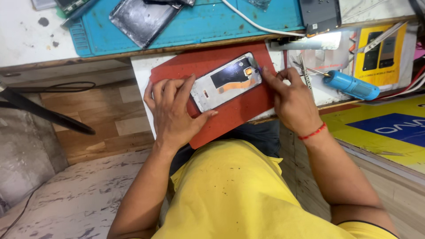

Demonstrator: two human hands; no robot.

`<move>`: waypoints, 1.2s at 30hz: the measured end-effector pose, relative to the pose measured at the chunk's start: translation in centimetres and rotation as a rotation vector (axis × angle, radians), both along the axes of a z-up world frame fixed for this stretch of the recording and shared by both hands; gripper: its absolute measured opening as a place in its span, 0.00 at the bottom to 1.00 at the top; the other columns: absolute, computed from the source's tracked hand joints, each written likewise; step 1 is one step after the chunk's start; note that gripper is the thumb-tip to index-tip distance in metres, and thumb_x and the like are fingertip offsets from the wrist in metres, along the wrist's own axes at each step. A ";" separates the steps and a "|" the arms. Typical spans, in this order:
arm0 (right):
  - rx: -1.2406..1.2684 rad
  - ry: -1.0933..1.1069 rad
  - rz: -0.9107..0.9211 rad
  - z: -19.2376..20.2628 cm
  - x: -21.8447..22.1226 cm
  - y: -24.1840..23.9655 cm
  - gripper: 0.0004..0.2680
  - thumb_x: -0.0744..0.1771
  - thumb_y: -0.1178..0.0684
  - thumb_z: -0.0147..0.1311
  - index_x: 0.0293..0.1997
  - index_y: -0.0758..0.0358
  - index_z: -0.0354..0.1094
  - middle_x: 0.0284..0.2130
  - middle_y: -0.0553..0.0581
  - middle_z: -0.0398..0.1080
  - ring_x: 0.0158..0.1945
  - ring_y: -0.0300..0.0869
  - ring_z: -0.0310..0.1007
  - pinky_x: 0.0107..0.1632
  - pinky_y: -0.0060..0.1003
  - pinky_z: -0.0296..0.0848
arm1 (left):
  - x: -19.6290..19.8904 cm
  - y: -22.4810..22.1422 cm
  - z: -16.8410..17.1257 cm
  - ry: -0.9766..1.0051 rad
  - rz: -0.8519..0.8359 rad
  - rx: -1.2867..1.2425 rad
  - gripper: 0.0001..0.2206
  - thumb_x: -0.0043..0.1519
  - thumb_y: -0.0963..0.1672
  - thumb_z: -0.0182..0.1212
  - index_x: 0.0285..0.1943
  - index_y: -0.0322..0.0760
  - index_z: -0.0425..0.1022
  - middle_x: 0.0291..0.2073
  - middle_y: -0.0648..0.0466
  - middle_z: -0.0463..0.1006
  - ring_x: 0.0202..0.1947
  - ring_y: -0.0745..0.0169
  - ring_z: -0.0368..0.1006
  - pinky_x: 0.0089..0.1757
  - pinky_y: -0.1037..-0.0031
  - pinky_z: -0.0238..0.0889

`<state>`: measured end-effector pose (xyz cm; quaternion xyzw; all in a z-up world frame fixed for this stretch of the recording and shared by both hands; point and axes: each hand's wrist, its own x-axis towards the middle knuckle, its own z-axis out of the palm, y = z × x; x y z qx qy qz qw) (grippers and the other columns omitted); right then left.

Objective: The person disassembles a smartphone by removing screws from the back cover using a screwdriver. They then use tweezers to detach internal components and a toothbrush to clean the interior surfaces. Finally, they handle a new battery and place it into the phone chassis.

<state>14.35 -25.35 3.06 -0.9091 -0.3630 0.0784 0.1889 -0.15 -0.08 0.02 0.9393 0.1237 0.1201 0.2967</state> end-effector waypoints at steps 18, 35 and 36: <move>-0.163 0.084 0.367 -0.2 0.6 -2.1 0.25 0.62 0.63 0.53 0.67 0.49 0.67 0.40 0.63 0.70 0.30 0.54 0.75 0.35 0.47 0.75 | 0.1 0.3 0.2 -0.040 -0.029 0.012 0.39 0.44 0.57 0.80 0.63 0.39 0.77 0.55 0.56 0.75 0.60 0.53 0.62 0.66 0.51 0.40; -0.167 0.133 0.552 2.1 3.1 0.4 0.26 0.60 0.60 0.58 0.67 0.47 0.66 0.52 0.58 0.72 0.44 0.54 0.76 0.42 0.46 0.76 | -0.6 1.0 -1.2 -0.074 -0.061 -0.024 0.40 0.43 0.57 0.82 0.64 0.41 0.78 0.56 0.59 0.78 0.62 0.56 0.64 0.67 0.54 0.37; -0.282 0.173 0.617 1.4 3.1 1.8 0.25 0.60 0.58 0.60 0.66 0.44 0.67 0.51 0.57 0.72 0.40 0.53 0.76 0.41 0.46 0.75 | -0.7 1.0 -1.1 -0.073 -0.058 -0.027 0.40 0.43 0.58 0.82 0.64 0.40 0.78 0.56 0.58 0.77 0.62 0.56 0.64 0.67 0.54 0.37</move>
